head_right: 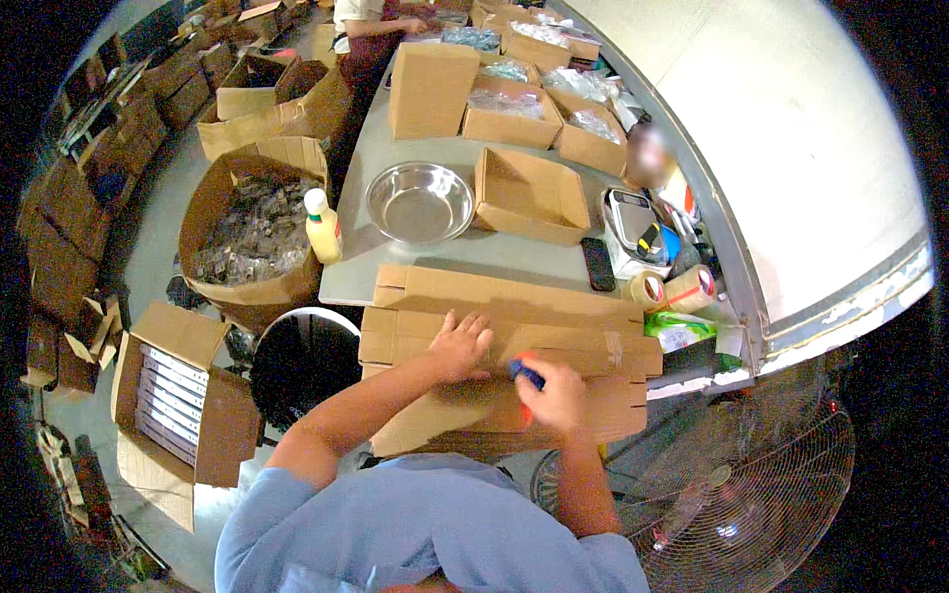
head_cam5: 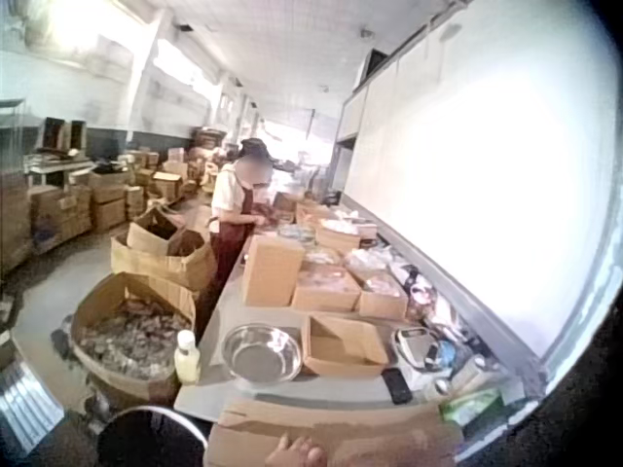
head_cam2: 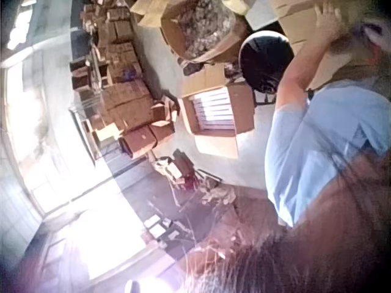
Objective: The person places metal drawer slides and small bags of hardware into a long cardboard box, folds the flaps, and seals it with packing tape before moving the box to a stack on the floor.
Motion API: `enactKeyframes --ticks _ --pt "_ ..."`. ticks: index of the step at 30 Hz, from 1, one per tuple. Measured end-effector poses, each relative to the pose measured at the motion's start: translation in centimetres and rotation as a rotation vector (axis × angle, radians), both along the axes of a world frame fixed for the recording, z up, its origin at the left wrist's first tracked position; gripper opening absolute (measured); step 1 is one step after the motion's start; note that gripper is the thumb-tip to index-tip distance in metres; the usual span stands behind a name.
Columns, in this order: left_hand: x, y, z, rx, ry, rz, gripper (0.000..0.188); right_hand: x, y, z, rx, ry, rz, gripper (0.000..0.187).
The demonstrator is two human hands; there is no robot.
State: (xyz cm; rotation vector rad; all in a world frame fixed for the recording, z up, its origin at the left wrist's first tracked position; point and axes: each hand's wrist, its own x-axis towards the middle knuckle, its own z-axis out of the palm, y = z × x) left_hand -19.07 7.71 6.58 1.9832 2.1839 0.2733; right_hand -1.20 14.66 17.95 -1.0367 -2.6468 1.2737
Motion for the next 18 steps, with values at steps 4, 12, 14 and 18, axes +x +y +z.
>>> enactKeyframes --ticks 4,12,14,18 --pt "1.6 1.8 1.3 -0.104 0.098 0.018 0.074 0.0 3.4 -3.1 0.838 -0.021 0.13 0.036" --pt "3.0 0.8 -0.9 -0.012 0.182 0.204 0.074 -3.1 6.1 -2.1 0.72 -0.114 0.42 0.042" --pt "3.5 0.7 -1.8 0.068 0.217 0.268 0.069 -5.4 11.6 -2.8 0.659 -0.023 0.489 0.043" --pt "3.7 -1.0 -0.1 0.106 0.191 0.28 0.078 -10.9 25.1 -6.6 0.531 -0.04 0.132 0.053"
